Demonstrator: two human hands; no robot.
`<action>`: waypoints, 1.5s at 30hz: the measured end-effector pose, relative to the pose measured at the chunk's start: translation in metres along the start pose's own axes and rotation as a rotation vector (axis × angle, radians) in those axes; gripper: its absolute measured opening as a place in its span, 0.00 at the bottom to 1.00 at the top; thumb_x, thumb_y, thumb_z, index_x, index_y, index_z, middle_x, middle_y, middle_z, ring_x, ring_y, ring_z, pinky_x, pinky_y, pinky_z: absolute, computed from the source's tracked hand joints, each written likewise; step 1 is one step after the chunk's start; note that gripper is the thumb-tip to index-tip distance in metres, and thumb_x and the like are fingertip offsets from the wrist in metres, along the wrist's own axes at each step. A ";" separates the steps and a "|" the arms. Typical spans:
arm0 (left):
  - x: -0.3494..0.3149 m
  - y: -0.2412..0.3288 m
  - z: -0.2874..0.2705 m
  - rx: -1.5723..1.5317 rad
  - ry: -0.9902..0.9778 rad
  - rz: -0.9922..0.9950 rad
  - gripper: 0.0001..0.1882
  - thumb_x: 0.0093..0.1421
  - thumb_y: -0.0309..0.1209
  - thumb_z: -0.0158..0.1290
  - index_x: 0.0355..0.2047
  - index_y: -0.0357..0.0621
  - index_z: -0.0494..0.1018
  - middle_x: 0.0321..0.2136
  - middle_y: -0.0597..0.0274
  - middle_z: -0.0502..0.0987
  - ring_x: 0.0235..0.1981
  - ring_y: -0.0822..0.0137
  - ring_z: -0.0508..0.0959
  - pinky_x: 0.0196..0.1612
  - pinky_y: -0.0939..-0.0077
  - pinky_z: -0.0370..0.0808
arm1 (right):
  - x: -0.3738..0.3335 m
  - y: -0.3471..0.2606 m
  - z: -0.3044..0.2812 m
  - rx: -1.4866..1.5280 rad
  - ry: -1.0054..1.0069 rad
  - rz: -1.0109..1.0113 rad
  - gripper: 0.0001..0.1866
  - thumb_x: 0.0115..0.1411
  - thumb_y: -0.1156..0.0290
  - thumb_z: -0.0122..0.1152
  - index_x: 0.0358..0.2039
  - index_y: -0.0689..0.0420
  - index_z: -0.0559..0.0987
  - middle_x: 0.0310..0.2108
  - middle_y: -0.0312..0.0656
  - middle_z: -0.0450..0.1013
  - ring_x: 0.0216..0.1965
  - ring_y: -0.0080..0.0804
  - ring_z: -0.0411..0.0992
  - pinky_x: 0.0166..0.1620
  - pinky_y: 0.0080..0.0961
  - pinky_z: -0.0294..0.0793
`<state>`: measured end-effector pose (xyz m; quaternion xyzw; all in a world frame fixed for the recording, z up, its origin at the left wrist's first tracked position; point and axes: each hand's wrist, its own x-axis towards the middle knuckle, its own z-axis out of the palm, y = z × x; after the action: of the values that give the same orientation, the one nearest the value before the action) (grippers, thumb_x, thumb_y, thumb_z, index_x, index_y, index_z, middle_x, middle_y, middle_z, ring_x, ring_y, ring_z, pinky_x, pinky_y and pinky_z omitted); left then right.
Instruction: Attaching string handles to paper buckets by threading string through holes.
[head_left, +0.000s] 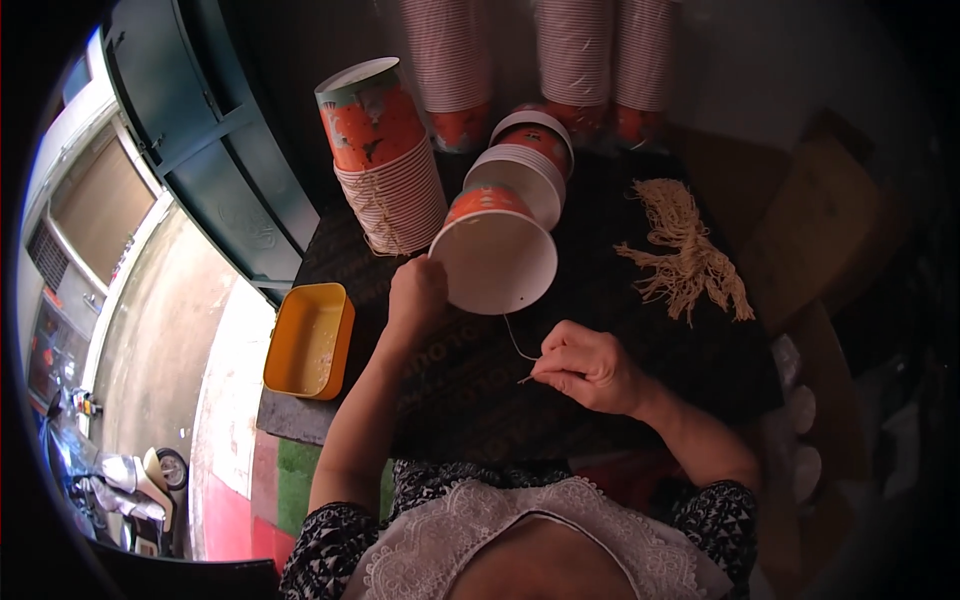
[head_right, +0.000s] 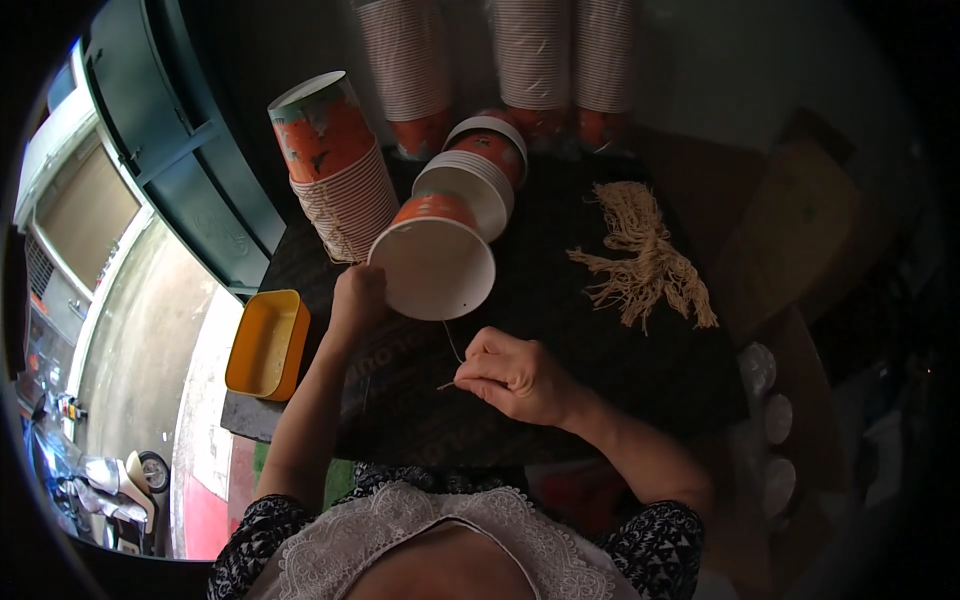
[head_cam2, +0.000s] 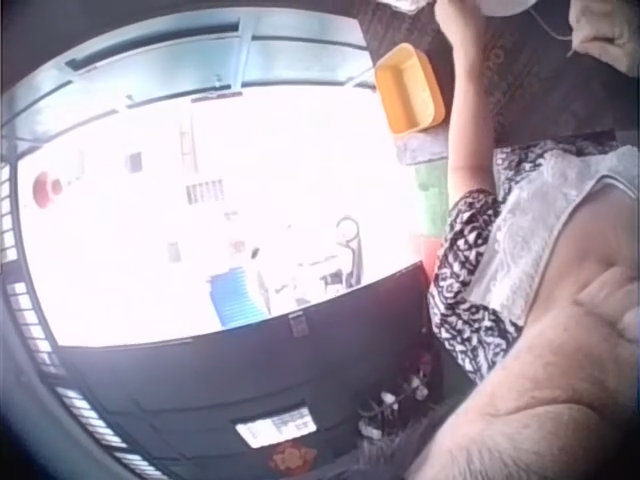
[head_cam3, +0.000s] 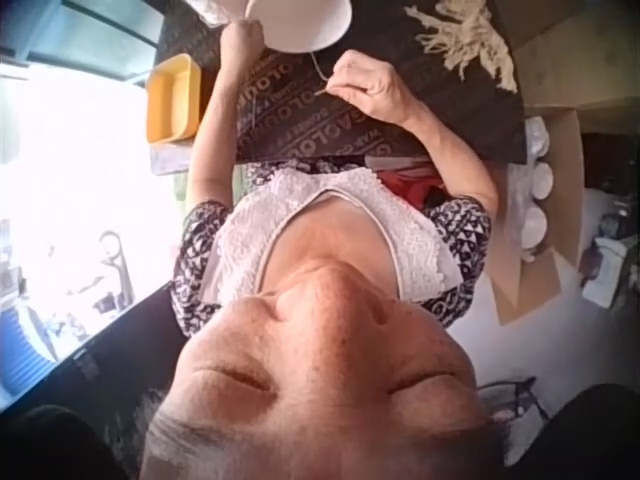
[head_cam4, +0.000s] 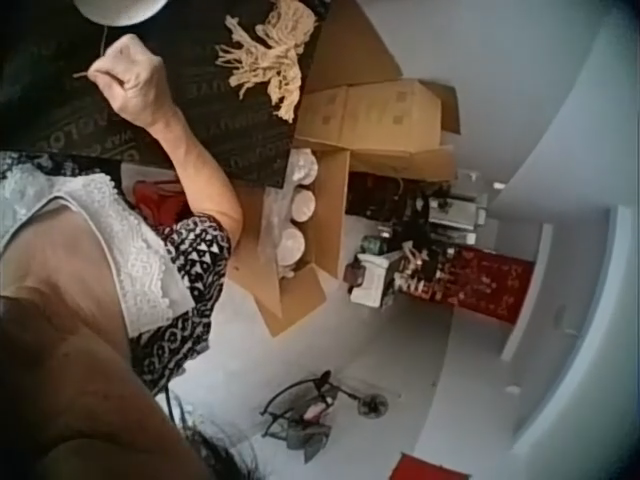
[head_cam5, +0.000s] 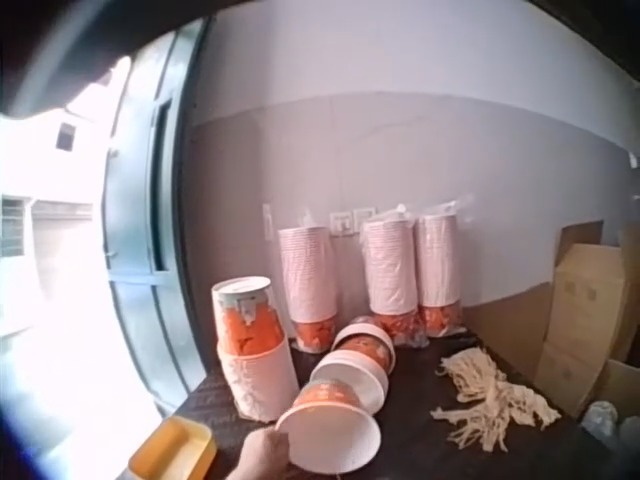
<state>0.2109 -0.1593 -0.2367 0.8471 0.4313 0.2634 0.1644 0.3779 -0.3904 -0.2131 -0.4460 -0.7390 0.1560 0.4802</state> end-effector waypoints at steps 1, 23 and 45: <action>-0.003 -0.004 -0.002 -0.196 0.018 -0.038 0.11 0.54 0.30 0.48 0.31 0.34 0.75 0.27 0.40 0.76 0.30 0.40 0.76 0.36 0.54 0.75 | 0.003 -0.006 0.000 -0.009 0.022 -0.024 0.05 0.52 0.80 0.65 0.29 0.58 0.79 0.28 0.36 0.69 0.26 0.25 0.70 0.28 0.20 0.70; -0.082 -0.006 -0.113 -0.534 -0.255 -0.469 0.13 0.55 0.32 0.46 0.20 0.34 0.72 0.09 0.60 0.71 0.06 0.72 0.67 0.10 0.79 0.61 | 0.014 -0.042 -0.033 0.854 0.910 0.165 0.07 0.66 0.66 0.49 0.32 0.54 0.72 0.13 0.29 0.57 0.11 0.13 0.49 0.14 0.13 0.46; -0.076 0.095 -0.085 -0.528 -0.249 0.279 0.20 0.64 0.39 0.50 0.24 0.33 0.74 0.19 0.51 0.72 0.27 0.52 0.69 0.35 0.62 0.66 | 0.042 -0.043 0.031 -0.305 0.453 -0.033 0.05 0.53 0.82 0.63 0.30 0.61 0.76 0.26 0.41 0.69 0.23 0.33 0.73 0.25 0.27 0.72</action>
<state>0.1855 -0.2715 -0.1430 0.8519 0.2046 0.2805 0.3922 0.3240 -0.3736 -0.1761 -0.5247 -0.6350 -0.0687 0.5628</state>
